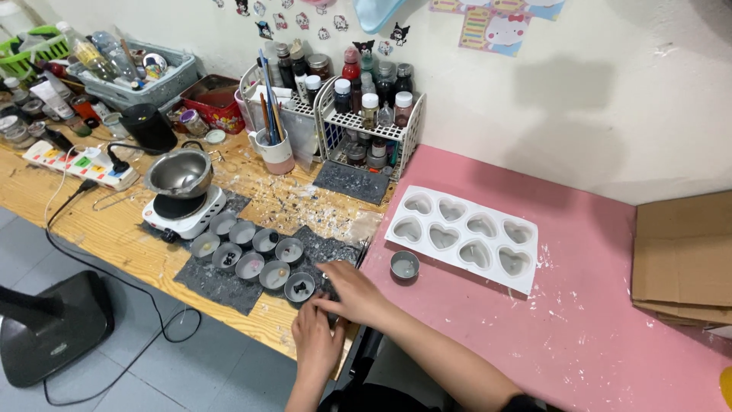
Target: The recorder is shown packaging heart shaped wax and smaller circular shapes into small clear plastic bags.
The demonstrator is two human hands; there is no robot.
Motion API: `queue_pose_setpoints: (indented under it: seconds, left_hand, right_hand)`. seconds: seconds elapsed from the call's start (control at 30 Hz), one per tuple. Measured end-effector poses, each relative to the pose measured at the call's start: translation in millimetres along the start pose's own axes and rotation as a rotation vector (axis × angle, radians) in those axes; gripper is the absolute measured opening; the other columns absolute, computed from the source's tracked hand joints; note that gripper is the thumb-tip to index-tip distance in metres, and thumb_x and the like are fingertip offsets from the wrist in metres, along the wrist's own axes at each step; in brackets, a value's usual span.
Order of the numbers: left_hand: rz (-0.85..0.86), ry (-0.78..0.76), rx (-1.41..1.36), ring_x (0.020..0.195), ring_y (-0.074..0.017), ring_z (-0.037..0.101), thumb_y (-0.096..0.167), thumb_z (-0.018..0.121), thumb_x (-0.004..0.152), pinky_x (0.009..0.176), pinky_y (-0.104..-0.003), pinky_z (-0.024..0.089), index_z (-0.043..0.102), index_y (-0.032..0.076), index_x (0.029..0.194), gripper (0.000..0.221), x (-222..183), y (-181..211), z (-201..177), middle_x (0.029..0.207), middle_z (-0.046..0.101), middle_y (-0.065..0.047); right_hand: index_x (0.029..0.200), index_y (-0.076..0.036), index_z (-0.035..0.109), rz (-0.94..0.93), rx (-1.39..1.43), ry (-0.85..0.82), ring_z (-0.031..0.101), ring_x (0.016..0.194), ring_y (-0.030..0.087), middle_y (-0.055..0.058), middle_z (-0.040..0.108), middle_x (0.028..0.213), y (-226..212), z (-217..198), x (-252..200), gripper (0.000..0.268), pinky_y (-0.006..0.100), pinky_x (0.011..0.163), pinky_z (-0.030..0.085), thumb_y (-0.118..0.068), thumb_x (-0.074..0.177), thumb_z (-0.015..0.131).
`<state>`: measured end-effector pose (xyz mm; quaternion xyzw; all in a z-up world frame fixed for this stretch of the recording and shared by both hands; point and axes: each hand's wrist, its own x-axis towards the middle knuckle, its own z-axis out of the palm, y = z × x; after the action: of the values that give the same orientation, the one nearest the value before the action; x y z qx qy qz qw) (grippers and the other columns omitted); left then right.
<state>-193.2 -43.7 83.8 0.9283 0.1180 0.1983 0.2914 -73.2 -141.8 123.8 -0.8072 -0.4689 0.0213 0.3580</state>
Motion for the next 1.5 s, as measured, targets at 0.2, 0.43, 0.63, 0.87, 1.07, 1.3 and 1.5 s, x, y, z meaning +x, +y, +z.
queue_pose_setpoints:
  seconds: [0.2, 0.43, 0.63, 0.87, 1.07, 1.3, 1.5]
  left_hand:
    - [-0.032, 0.029, 0.281, 0.127, -0.0405, 0.046, 0.032, 0.069, 0.086, 0.116, -0.056, 0.026, 0.053, -0.008, 0.126, 0.059, -12.5, -14.3, 22.5, 0.126, 0.054, -0.024]
    - [0.057, 0.093, 0.333, 0.132, -0.0440, 0.042, 0.028, 0.056, 0.092, 0.115, -0.055, 0.027, 0.055, -0.005, 0.131, 0.051, -13.5, -13.9, 25.4, 0.129, 0.054, -0.025]
    - [-0.015, 0.001, 0.298, 0.133, -0.0362, 0.042, 0.034, 0.053, 0.096, 0.116, -0.055, 0.024, 0.048, -0.004, 0.141, 0.059, -11.9, -13.5, 21.7, 0.138, 0.050, -0.019]
    - [0.039, 0.009, 0.244, 0.139, -0.0387, 0.035, 0.029, 0.058, 0.090, 0.116, -0.057, 0.021, 0.041, -0.004, 0.144, 0.066, -3.0, -4.4, 15.0, 0.148, 0.043, -0.022]
    - [0.244, -0.032, -0.184, 0.136, -0.0441, 0.039, 0.014, 0.070, 0.087, 0.113, -0.053, 0.035, 0.044, -0.004, 0.142, 0.064, 28.8, 54.3, 16.3, 0.143, 0.047, -0.025]
    - [0.332, -0.156, -0.286, 0.130, -0.0395, 0.052, 0.014, 0.072, 0.087, 0.106, -0.048, 0.042, 0.046, -0.001, 0.143, 0.064, 39.1, 81.7, 35.6, 0.142, 0.051, -0.020]
    - [0.237, -0.012, -0.312, 0.121, -0.0385, 0.057, 0.012, 0.069, 0.088, 0.103, -0.047, 0.045, 0.054, 0.001, 0.138, 0.053, 28.7, 50.5, 9.4, 0.135, 0.057, -0.020]
  right_hand:
    - [0.128, 0.005, 0.061, 0.088, -0.210, -0.075, 0.051, 0.127, 0.045, 0.026, 0.061, 0.129, 12.7, 57.0, 40.2, 0.085, 0.056, 0.101, 0.041, -0.056, 0.073, 0.083]
    - [0.107, -0.003, 0.073, 0.183, -0.271, -0.232, 0.074, 0.096, 0.033, 0.017, 0.077, 0.100, 8.7, 41.0, 61.3, 0.063, 0.047, 0.102, 0.049, -0.056, 0.072, 0.076]
    - [0.120, -0.006, 0.067, 0.456, 0.094, -0.213, 0.074, 0.088, 0.028, 0.014, 0.074, 0.098, 7.5, 4.8, 54.6, 0.073, 0.042, 0.087, 0.060, -0.063, 0.075, 0.074]
    - [0.130, -0.006, 0.062, 0.368, -0.051, 0.148, 0.063, 0.116, 0.029, 0.013, 0.062, 0.124, 0.1, -114.5, -52.3, 0.074, 0.040, 0.099, 0.052, -0.038, 0.069, 0.089]
    - [0.123, -0.006, 0.065, 0.585, -0.233, 0.289, 0.065, 0.112, 0.028, 0.012, 0.070, 0.116, 33.3, -128.4, -127.5, 0.066, 0.042, 0.092, 0.053, -0.033, 0.067, 0.089]
    - [0.130, -0.008, 0.056, 0.682, 0.036, 0.480, 0.072, 0.101, 0.026, 0.013, 0.069, 0.117, 55.2, -95.9, -136.2, 0.070, 0.040, 0.083, 0.059, -0.034, 0.071, 0.084]
    - [0.121, -0.006, 0.060, 0.364, -0.281, 0.688, 0.059, 0.113, 0.033, 0.016, 0.059, 0.119, 8.8, -99.8, -110.4, 0.057, 0.045, 0.094, 0.052, -0.030, 0.077, 0.087]
